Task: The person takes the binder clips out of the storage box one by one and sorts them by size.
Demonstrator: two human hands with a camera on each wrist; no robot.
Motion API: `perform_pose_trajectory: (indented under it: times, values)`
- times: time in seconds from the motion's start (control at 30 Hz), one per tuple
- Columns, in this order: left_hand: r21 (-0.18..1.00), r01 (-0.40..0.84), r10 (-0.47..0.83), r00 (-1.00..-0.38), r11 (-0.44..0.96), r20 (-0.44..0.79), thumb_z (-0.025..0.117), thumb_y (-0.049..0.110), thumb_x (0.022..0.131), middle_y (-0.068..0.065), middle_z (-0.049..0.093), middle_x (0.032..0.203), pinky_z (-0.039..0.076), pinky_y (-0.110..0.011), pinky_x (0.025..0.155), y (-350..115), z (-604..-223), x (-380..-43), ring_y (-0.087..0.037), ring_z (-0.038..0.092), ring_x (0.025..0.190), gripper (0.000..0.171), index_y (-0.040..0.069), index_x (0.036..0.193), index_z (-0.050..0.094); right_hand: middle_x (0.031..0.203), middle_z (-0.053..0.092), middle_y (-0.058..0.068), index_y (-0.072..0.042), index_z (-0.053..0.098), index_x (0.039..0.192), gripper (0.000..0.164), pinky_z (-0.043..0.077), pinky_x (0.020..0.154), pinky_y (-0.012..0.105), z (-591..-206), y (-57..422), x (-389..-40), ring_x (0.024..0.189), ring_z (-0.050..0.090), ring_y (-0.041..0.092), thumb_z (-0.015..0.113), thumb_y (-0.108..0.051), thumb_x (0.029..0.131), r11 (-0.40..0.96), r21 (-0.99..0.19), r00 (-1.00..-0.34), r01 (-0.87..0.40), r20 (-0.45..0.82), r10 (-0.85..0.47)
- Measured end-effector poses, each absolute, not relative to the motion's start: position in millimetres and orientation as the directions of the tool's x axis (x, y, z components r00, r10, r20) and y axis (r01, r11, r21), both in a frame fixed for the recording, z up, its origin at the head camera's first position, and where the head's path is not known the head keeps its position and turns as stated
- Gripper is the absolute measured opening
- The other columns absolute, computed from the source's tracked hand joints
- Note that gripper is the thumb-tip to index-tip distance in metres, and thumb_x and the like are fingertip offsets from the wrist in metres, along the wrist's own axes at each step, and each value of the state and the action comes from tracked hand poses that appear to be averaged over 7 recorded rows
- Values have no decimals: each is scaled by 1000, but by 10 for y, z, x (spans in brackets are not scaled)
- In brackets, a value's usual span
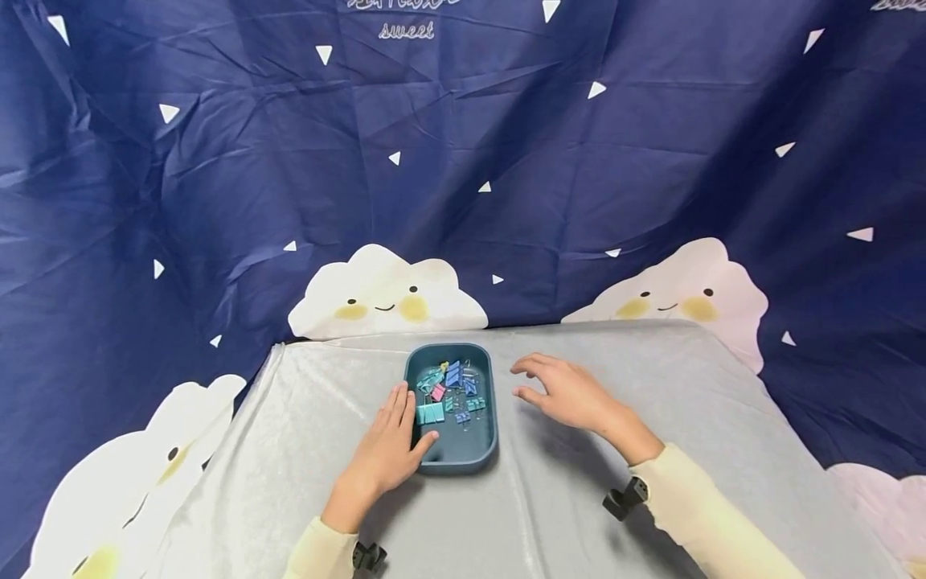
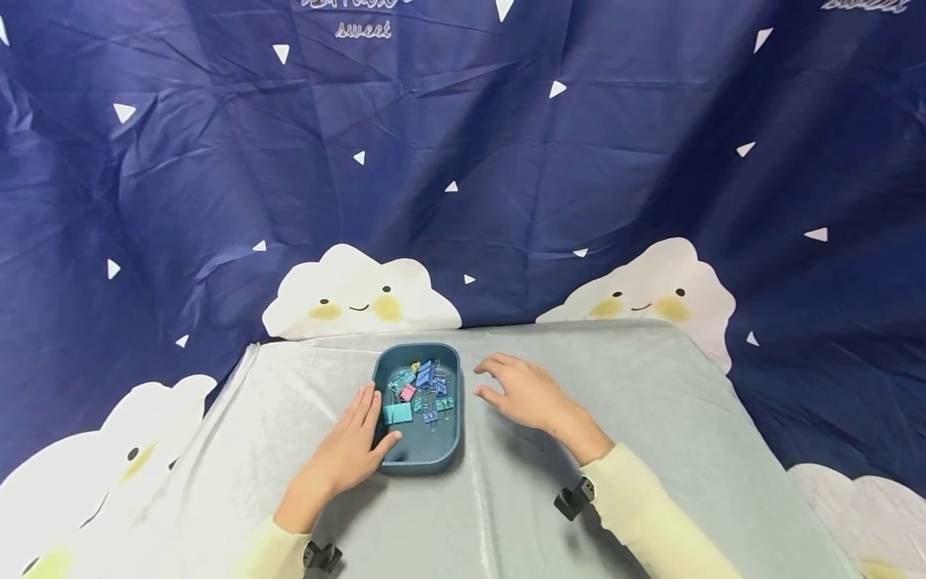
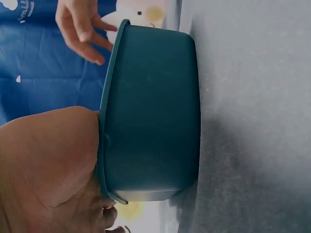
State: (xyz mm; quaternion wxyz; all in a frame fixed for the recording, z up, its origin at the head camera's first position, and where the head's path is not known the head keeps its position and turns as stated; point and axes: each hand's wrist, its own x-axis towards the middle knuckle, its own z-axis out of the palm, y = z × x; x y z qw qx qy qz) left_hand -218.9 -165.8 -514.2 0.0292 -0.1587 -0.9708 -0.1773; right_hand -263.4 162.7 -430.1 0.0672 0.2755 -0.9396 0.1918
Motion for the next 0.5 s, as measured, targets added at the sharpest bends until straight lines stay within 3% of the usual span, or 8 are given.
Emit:
perform_pose_trajectory:
  times: [0.2,0.5]
  values:
    - [349,315,289,-949,883,127,57,49,108,-27,17,176,26,-61,131,-1654,-5125,-2168,-45,18,164,88,-10,165,26,129,74,2,-15,74,129,32,61,93,47,-4309,1351,-2724,110,74,22,72,-32,102,745,-318,-810,-587,239,-536]
    - [345,275,267,-961,897,70,49,62,107,-23,11,178,24,-56,133,-1615,-5115,-2162,-39,12,167,95,-6,167,20,112,78,2,-12,78,117,19,61,89,41,-4356,978,-2878,100,74,19,74,-22,101,684,-375,-776,-625,203,-598]
